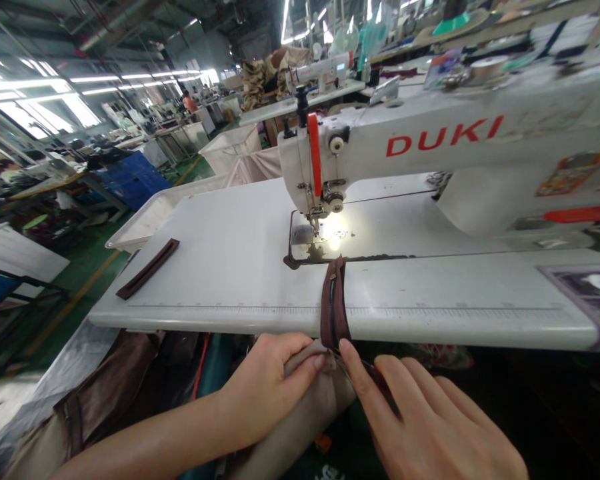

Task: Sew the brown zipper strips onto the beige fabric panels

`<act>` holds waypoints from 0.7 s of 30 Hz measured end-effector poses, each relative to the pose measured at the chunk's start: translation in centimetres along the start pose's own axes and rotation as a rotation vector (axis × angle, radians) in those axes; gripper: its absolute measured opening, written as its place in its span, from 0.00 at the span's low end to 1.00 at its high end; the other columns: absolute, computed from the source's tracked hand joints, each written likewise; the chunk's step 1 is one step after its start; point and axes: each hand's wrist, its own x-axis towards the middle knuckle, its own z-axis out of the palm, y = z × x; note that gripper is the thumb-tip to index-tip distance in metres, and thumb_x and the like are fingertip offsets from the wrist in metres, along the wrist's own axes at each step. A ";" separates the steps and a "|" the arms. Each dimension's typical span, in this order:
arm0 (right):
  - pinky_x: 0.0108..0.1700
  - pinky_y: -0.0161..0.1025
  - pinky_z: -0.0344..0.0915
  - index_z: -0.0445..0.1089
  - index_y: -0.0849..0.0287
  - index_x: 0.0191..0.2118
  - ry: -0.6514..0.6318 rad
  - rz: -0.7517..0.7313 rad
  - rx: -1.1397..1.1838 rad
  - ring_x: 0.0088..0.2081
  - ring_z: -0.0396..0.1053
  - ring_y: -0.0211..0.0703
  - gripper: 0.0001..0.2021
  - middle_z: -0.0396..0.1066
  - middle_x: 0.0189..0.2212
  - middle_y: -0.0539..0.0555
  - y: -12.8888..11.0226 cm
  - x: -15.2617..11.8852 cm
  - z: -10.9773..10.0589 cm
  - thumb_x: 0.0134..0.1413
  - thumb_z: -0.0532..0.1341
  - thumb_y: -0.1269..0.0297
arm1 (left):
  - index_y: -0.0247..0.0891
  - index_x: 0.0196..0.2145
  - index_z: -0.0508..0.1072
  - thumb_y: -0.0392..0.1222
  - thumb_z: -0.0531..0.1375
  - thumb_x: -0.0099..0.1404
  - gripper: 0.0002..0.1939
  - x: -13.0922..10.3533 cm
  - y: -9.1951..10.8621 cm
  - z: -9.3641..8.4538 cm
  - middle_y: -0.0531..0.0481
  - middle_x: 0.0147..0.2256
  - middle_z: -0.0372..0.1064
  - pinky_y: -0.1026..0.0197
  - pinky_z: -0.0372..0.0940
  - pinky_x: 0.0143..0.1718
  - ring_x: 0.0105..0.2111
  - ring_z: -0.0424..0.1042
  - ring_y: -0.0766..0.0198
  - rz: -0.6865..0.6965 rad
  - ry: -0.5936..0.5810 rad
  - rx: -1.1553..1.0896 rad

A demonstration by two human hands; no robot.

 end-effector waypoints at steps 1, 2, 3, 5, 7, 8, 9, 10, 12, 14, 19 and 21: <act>0.35 0.42 0.60 0.64 0.59 0.58 -0.005 -0.003 0.002 0.34 0.67 0.45 0.23 0.71 0.35 0.55 0.0 0.0 0.0 0.57 0.53 0.78 | 0.37 0.28 0.74 0.38 0.55 0.65 0.10 0.0 0.0 0.0 0.53 0.24 0.69 0.64 0.56 0.27 0.25 0.66 0.65 0.002 0.002 -0.001; 0.35 0.42 0.59 0.64 0.59 0.58 -0.006 -0.004 0.004 0.33 0.66 0.45 0.23 0.71 0.35 0.55 0.0 0.0 0.0 0.57 0.53 0.78 | 0.37 0.28 0.74 0.38 0.55 0.65 0.10 0.0 0.0 0.0 0.53 0.24 0.69 0.64 0.56 0.27 0.25 0.66 0.65 0.003 0.002 -0.003; 0.35 0.42 0.59 0.64 0.59 0.58 -0.007 -0.002 0.007 0.33 0.66 0.44 0.24 0.71 0.34 0.55 0.0 0.1 0.0 0.57 0.53 0.78 | 0.37 0.28 0.73 0.38 0.55 0.65 0.10 0.0 0.0 0.1 0.53 0.24 0.69 0.64 0.56 0.27 0.25 0.66 0.65 0.003 0.001 -0.002; 0.34 0.42 0.58 0.64 0.60 0.58 -0.001 0.005 0.006 0.32 0.66 0.44 0.24 0.71 0.34 0.55 0.0 0.2 0.1 0.56 0.53 0.78 | 0.37 0.27 0.73 0.38 0.54 0.65 0.11 0.1 0.0 0.1 0.53 0.23 0.68 0.64 0.56 0.27 0.25 0.65 0.65 0.002 0.000 -0.001; 0.35 0.42 0.58 0.65 0.60 0.57 -0.003 -0.009 0.010 0.33 0.66 0.44 0.23 0.71 0.35 0.55 0.0 0.3 0.1 0.56 0.52 0.78 | 0.37 0.27 0.72 0.38 0.54 0.65 0.11 0.2 0.1 0.2 0.53 0.23 0.67 0.64 0.55 0.26 0.25 0.65 0.65 0.002 -0.001 0.002; 0.35 0.42 0.58 0.66 0.60 0.57 -0.007 -0.017 0.015 0.34 0.67 0.45 0.22 0.71 0.35 0.55 0.0 0.3 0.2 0.57 0.52 0.78 | 0.37 0.27 0.72 0.38 0.54 0.65 0.11 0.2 0.1 0.2 0.53 0.23 0.67 0.64 0.55 0.26 0.25 0.65 0.65 0.002 -0.003 0.002; 0.36 0.42 0.59 0.66 0.60 0.56 -0.009 -0.014 0.021 0.34 0.67 0.45 0.22 0.71 0.35 0.55 0.1 0.3 0.3 0.57 0.52 0.77 | 0.37 0.27 0.72 0.38 0.54 0.65 0.11 0.2 0.1 0.3 0.53 0.23 0.67 0.64 0.55 0.26 0.25 0.64 0.65 0.001 -0.003 0.000; 0.36 0.43 0.59 0.66 0.60 0.56 -0.012 -0.002 0.029 0.34 0.67 0.45 0.21 0.71 0.35 0.54 0.1 0.3 0.3 0.58 0.52 0.77 | 0.37 0.27 0.72 0.38 0.54 0.65 0.11 0.3 0.1 0.3 0.53 0.23 0.67 0.64 0.55 0.26 0.25 0.64 0.66 0.000 -0.004 -0.004; 0.36 0.42 0.59 0.67 0.59 0.55 -0.012 0.026 0.061 0.34 0.67 0.44 0.20 0.71 0.35 0.53 0.2 0.2 0.5 0.59 0.52 0.75 | 0.37 0.27 0.72 0.38 0.55 0.65 0.11 0.3 0.0 0.3 0.53 0.23 0.67 0.64 0.55 0.26 0.25 0.64 0.66 -0.003 0.003 -0.004; 0.36 0.41 0.59 0.68 0.56 0.55 0.005 0.079 0.100 0.32 0.67 0.42 0.18 0.71 0.34 0.52 0.2 0.2 0.7 0.61 0.53 0.73 | 0.37 0.27 0.73 0.39 0.55 0.65 0.11 0.3 0.0 0.4 0.53 0.23 0.68 0.64 0.56 0.26 0.25 0.65 0.65 -0.007 0.012 -0.003; 0.33 0.39 0.57 0.67 0.53 0.56 0.051 0.120 0.078 0.30 0.66 0.39 0.18 0.71 0.33 0.50 0.4 0.1 0.7 0.62 0.55 0.70 | 0.37 0.27 0.73 0.39 0.55 0.65 0.10 0.2 -0.2 0.5 0.52 0.25 0.70 0.63 0.58 0.28 0.26 0.67 0.64 -0.012 0.016 -0.005; 0.32 0.39 0.56 0.67 0.55 0.56 0.038 0.077 0.074 0.30 0.66 0.40 0.18 0.70 0.32 0.50 0.5 0.1 0.6 0.62 0.54 0.71 | 0.37 0.27 0.73 0.39 0.55 0.65 0.11 0.1 -0.1 0.5 0.52 0.24 0.70 0.63 0.57 0.28 0.26 0.67 0.64 -0.001 0.021 -0.004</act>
